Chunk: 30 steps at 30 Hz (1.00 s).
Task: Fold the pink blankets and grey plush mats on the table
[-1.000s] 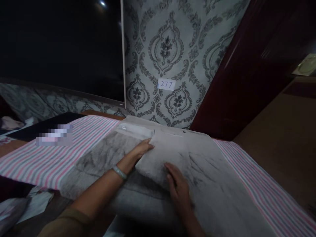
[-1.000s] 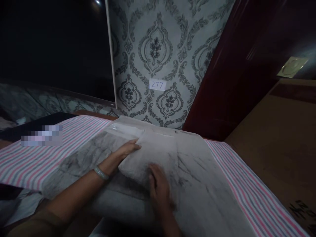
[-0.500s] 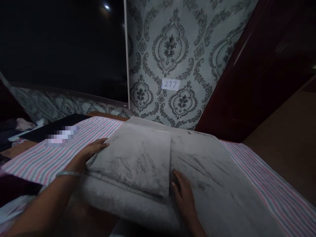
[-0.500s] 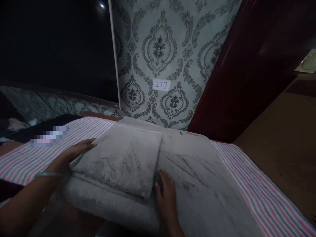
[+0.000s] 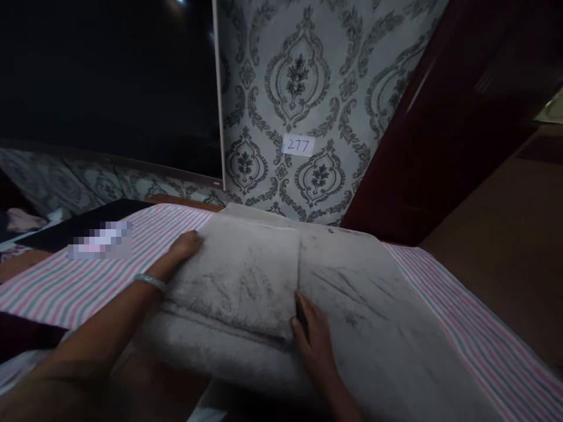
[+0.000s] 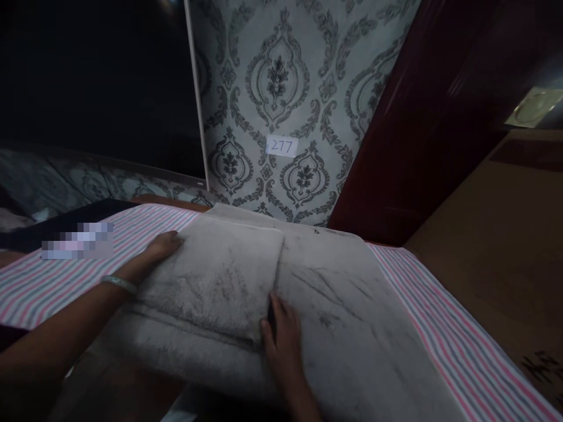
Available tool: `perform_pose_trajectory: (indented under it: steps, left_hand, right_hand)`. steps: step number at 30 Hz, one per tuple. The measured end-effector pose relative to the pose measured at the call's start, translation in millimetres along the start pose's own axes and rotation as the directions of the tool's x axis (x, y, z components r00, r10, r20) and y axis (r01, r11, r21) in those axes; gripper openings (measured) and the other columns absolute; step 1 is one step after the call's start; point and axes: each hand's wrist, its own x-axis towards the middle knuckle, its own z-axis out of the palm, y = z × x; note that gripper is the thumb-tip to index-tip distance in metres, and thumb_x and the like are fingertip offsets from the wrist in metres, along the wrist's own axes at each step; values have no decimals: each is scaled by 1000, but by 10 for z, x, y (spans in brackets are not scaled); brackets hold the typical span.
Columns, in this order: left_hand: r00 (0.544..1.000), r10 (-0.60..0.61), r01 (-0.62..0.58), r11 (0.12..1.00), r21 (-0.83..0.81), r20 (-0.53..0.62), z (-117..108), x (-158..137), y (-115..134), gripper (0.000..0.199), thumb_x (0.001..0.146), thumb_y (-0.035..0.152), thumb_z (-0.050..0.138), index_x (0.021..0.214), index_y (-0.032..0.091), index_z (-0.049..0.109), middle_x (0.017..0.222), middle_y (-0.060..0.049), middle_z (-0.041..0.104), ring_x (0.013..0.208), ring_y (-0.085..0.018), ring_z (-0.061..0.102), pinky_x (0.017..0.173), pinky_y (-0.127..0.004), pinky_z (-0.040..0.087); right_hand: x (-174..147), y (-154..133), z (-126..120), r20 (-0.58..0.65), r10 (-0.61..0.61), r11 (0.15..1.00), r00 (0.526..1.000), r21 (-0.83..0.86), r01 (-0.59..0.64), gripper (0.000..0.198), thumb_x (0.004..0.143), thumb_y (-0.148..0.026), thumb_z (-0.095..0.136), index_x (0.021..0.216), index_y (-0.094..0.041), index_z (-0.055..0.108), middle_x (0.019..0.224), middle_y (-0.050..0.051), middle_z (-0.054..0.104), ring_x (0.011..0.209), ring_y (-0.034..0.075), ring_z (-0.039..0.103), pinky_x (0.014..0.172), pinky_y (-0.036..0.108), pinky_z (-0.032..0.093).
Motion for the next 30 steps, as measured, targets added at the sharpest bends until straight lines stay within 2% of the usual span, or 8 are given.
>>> perform_pose_trajectory:
  steps: [5, 9, 11, 14, 17, 22, 26, 30]
  left_hand:
    - [999, -14, 18, 994, 105, -46, 109, -150, -42, 53, 94, 34, 39, 143, 13, 45, 129, -23, 64, 122, -35, 60, 94, -43, 49]
    - [999, 0, 11, 970, 243, -44, 204, -236, -110, 54, 97, 35, 34, 144, 13, 45, 129, -24, 63, 113, -39, 63, 90, -48, 50]
    - [993, 33, -1, 965, 262, -117, 246, -264, -124, 56, 96, 35, 34, 146, 11, 42, 131, -26, 60, 111, -40, 64, 88, -50, 50]
    - [944, 169, -84, 954, 287, -285, 255, -308, -121, 57, 93, 28, 38, 146, 7, 42, 137, -27, 53, 119, -41, 57, 92, -51, 49]
    - [852, 383, -290, 913, 287, -357, 288, -433, -22, 53, 89, 25, 42, 138, 8, 52, 143, -24, 50, 130, -39, 49, 105, -52, 43]
    - [677, 718, -695, 696, 182, -162, 713, -898, 348, 55, 95, 39, 38, 145, 19, 47, 156, -13, 43, 146, -31, 35, 117, -52, 31]
    - [696, 718, -705, 679, 203, 18, 1084, -1122, 489, 56, 97, 44, 36, 149, 24, 45, 159, -10, 38, 148, -34, 30, 117, -61, 25]
    - [712, 700, -691, 688, 220, 46, 1122, -1093, 448, 56, 98, 44, 37, 149, 25, 45, 159, -9, 37, 149, -34, 29, 118, -62, 23]
  right_hand:
    - [5, -126, -55, 70, 32, 1000, 997, -2, -31, 54, 99, -44, 43, 149, -24, 44, 141, 11, 58, 128, 29, 53, 111, 57, 34]
    - [-6, -265, -80, 95, 81, 995, 992, -67, -75, 57, 98, -41, 44, 152, -26, 39, 140, 11, 59, 128, 32, 53, 114, 64, 26]
    - [-32, -320, -69, 93, 80, 994, 992, -86, -72, 58, 97, -37, 45, 154, -26, 36, 139, 11, 59, 128, 32, 53, 115, 64, 24]
    - [-100, -330, -59, 99, 39, 998, 994, -50, -34, 63, 96, -32, 47, 156, -27, 29, 144, 10, 55, 131, 30, 51, 114, 59, 30]
    - [-159, -297, -75, 118, -17, 1000, 993, 5, 17, 75, 91, -29, 54, 158, -26, 22, 151, 10, 47, 135, 29, 46, 113, 53, 36]
    - [-68, -398, -87, 111, 92, 993, 990, -84, -83, 90, 72, -15, 63, 156, -21, 30, 140, 14, 52, 126, 32, 49, 108, 52, 41]
    - [108, -545, -97, 132, 145, 978, 981, -167, -122, 93, 63, -7, 61, 152, -25, 42, 124, 13, 58, 115, 33, 53, 99, 52, 46]
    - [174, -579, -149, 163, 126, 979, 978, -179, -97, 84, 65, -2, 55, 145, -25, 52, 104, 10, 65, 100, 29, 59, 97, 52, 46]
